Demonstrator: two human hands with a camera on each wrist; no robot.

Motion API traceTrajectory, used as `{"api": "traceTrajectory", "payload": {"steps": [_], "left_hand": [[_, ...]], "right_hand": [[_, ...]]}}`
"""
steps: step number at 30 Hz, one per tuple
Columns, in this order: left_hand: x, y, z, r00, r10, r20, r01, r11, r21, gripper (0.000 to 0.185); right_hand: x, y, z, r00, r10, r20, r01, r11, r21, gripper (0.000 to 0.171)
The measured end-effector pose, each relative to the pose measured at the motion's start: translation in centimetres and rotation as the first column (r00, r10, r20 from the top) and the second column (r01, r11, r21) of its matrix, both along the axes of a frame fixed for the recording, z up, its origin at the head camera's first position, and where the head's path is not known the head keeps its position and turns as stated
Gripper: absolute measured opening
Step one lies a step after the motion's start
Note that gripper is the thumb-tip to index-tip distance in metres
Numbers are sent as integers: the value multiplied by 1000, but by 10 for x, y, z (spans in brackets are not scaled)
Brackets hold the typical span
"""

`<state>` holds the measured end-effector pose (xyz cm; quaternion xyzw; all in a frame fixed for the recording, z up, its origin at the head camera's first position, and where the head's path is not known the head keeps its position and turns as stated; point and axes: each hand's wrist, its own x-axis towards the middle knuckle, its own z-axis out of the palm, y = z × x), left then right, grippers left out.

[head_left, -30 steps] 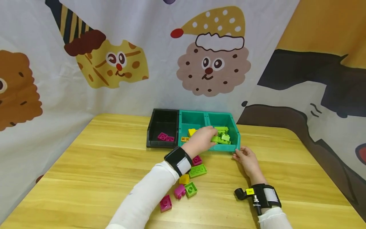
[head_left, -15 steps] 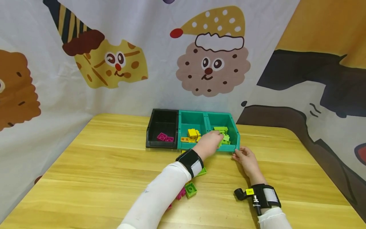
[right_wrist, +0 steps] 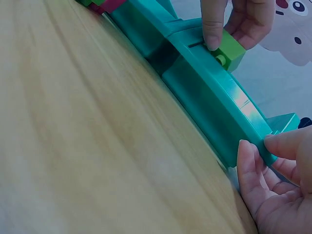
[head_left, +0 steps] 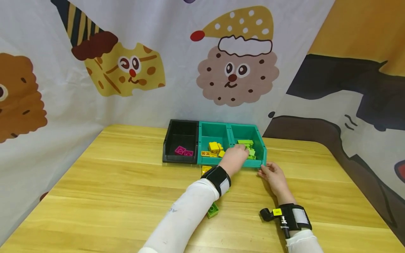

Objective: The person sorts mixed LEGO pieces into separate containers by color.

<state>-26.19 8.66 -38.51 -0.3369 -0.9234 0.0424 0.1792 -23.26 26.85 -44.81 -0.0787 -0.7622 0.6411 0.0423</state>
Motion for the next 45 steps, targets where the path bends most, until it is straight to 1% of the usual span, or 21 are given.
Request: {"api": "traceTrajectory", "payload": {"steps": [3, 6, 7, 10, 13, 14, 16, 20, 25, 31, 33, 35, 38, 42, 45], "left_hand": [[3, 0, -1, 996, 3, -86, -7, 999, -49, 21], [6, 1, 1, 992, 9, -125, -21, 996, -92, 19], [6, 1, 1, 992, 14, -128, -27, 995, -101, 19], [6, 3, 3, 995, 54, -88, -63, 993, -97, 18], [5, 4, 2, 994, 94, -51, -97, 993, -68, 19], [5, 5, 2, 994, 103, -47, -105, 993, -56, 20], [6, 5, 1, 992, 113, -59, -116, 992, -42, 21], [7, 7, 0, 989, 106, -103, -110, 993, -38, 20], [7, 6, 0, 989, 101, -110, -107, 993, -56, 18], [6, 3, -2, 989, 70, -127, -74, 997, -29, 18], [6, 2, -2, 993, 58, -107, -60, 998, -13, 19], [7, -1, 1, 997, 49, -61, -49, 999, 12, 21], [13, -7, 11, 999, 29, 35, -32, 996, 77, 21], [26, -22, 27, 989, -6, 145, -17, 988, 156, 18], [37, -37, 36, 979, -27, 203, -12, 982, 188, 17]], "right_hand": [[1, 0, 1, 1000, 0, 5, 0, 1000, 3, 34], [2, 0, 2, 1000, 1, 11, -1, 1000, 6, 34], [2, 0, 2, 1000, 1, 12, -1, 1000, 6, 35], [2, 0, 3, 1000, 5, 14, -5, 1000, 5, 36], [2, -1, 3, 1000, 8, 12, -8, 1000, 3, 37], [2, -1, 3, 1000, 8, 11, -8, 1000, 3, 37], [2, -1, 2, 1000, 8, 6, -8, 1000, 1, 37], [1, -1, 1, 1000, 7, -4, -7, 1000, -1, 36], [0, 0, -1, 1000, 13, -7, -13, 1000, 6, 34], [1, -1, 1, 1000, 9, 3, -9, 1000, 6, 33], [1, -1, 1, 1000, 9, 5, -9, 1000, -4, 34], [2, 0, 2, 1000, 7, 5, -7, 1000, -9, 34], [2, 0, 2, 1000, -2, 3, 2, 1000, -11, 33], [1, 1, 2, 1000, 1, 3, -1, 1000, -12, 34], [0, 0, 1, 1000, 14, 7, -14, 1000, -14, 34]]}}
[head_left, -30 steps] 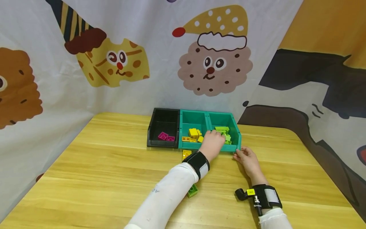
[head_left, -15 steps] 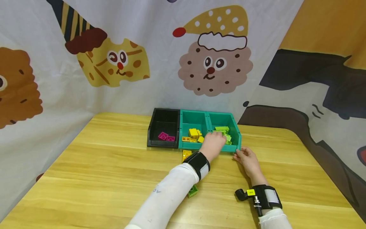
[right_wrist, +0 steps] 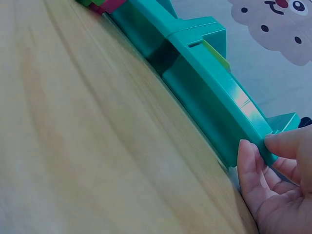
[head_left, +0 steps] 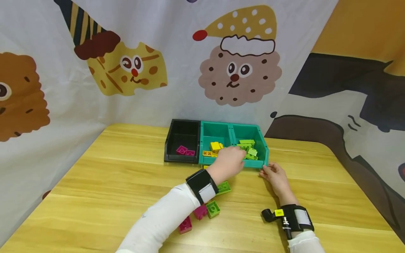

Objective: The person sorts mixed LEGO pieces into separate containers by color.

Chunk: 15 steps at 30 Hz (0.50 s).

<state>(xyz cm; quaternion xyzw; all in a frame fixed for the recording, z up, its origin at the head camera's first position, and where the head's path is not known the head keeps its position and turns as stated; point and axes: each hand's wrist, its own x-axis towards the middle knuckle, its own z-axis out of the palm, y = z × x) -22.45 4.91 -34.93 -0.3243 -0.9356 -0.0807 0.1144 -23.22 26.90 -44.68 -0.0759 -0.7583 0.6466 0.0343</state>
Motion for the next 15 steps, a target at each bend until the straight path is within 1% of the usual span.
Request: {"api": "traceTrajectory", "payload": {"steps": [4, 7, 11, 13, 15], "left_hand": [[17, -23, 6, 997, -23, 78, 20, 999, 39, 19], [28, -40, 5, 994, -31, 109, 26, 999, 47, 20], [40, -58, -3, 992, -40, 121, 39, 999, 14, 24], [43, -64, -8, 990, -48, 130, 48, 999, 3, 26], [45, -69, -13, 988, -49, 145, 48, 999, 10, 29]], "right_hand": [[-1, -1, -1, 1000, 3, -6, -3, 1000, 1, 32], [-1, -1, -1, 1000, 4, -19, -4, 1000, -1, 31], [-2, 0, -3, 1000, 7, -26, -7, 1000, 1, 29], [-2, 0, -4, 1000, 1, -23, -1, 1000, 6, 28], [-2, 0, -4, 1000, -3, -17, 4, 1000, 14, 29]]}}
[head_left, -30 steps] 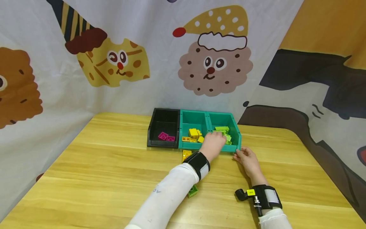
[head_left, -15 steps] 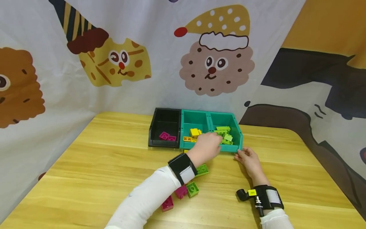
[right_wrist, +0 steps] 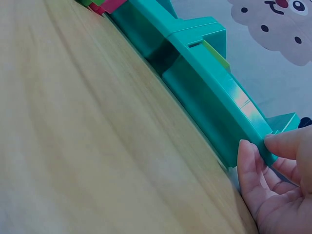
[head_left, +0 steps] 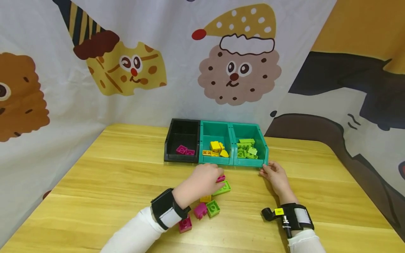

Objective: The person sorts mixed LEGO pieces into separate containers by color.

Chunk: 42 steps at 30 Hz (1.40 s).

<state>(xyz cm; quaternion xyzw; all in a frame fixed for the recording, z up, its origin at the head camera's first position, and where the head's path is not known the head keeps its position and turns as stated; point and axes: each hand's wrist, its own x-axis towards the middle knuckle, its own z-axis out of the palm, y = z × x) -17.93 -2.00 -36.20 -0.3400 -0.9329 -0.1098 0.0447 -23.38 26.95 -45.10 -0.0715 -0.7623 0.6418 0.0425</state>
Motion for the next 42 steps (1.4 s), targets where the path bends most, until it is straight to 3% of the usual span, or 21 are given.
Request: {"api": "traceTrajectory", "payload": {"steps": [9, 20, 30, 33, 42], "left_hand": [[11, -19, -7, 994, 9, 105, -21, 993, 115, 28], [24, -35, -12, 995, -9, 97, -5, 990, 142, 27], [37, -48, -12, 992, -15, 125, 2, 995, 102, 35], [41, -50, -15, 988, -12, 152, 3, 999, 54, 44], [61, -62, -26, 940, 67, 336, -22, 990, -137, 97]], "right_hand": [[1, 0, 2, 1000, -6, 18, 6, 1000, 3, 34], [-1, 3, 1, 1000, -11, 10, 11, 1000, 3, 31], [-1, 3, 3, 1000, -3, 10, 3, 1000, 14, 35], [-1, 3, 2, 1000, -4, 6, 4, 1000, 7, 34], [0, 0, 0, 1000, -5, 4, 5, 1000, -7, 32]]}}
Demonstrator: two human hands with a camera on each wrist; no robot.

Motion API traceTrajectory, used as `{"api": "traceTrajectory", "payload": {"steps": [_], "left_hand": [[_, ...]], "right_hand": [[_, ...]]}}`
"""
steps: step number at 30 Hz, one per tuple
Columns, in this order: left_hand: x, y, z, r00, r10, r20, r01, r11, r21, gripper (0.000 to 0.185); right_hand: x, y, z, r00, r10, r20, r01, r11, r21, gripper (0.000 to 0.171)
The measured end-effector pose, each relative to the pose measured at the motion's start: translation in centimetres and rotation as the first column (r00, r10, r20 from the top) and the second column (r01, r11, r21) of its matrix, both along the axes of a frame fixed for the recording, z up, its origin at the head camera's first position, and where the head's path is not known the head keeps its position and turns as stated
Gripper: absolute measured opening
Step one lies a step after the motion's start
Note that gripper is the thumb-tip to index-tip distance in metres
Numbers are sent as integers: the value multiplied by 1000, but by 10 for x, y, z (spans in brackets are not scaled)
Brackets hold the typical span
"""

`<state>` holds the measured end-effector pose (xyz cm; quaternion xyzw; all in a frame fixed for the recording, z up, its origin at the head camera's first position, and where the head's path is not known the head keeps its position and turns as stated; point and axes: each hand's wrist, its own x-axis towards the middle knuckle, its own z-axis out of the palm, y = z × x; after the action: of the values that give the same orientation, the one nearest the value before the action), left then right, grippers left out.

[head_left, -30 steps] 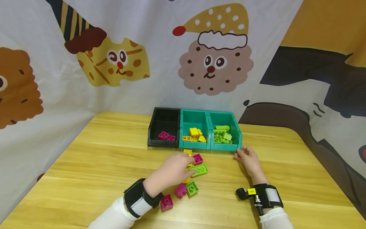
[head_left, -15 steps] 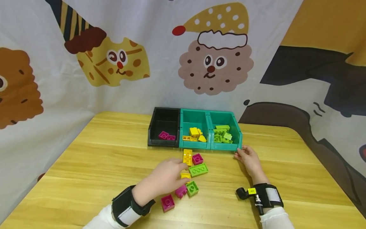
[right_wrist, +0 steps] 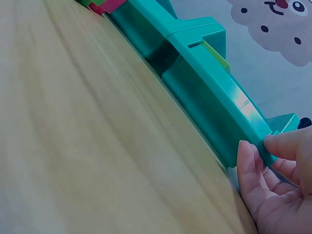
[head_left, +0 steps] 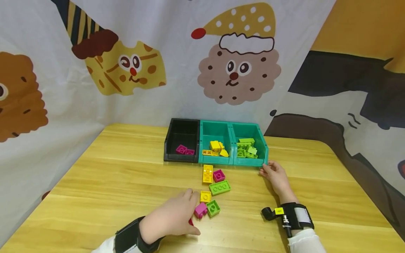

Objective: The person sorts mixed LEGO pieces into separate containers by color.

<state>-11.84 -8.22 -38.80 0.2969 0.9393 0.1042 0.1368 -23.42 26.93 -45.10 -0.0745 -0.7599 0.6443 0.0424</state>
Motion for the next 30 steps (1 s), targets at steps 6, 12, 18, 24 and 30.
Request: {"api": "traceTrajectory", "payload": {"steps": [6, 12, 18, 24, 30], "left_hand": [[8, -2, -8, 999, -2, 50, 5, 998, -58, 98], [8, 2, -12, 999, 27, 47, -23, 997, -74, 69], [7, 4, -14, 999, 40, 19, -38, 995, -90, 49], [8, 4, -14, 999, 17, -38, -19, 997, -75, 35], [7, 3, -15, 995, -11, -98, 8, 999, -37, 20]], "right_hand": [[0, 0, 0, 1000, -2, 4, 2, 1000, 11, 33], [0, -1, -1, 1000, -7, 1, 7, 1000, 8, 31], [1, 0, -2, 1000, -4, 3, 4, 1000, 15, 32], [1, 2, -1, 1000, 3, 9, -3, 1000, 17, 36], [0, 2, 0, 1000, -5, 9, 5, 1000, 19, 35]]}}
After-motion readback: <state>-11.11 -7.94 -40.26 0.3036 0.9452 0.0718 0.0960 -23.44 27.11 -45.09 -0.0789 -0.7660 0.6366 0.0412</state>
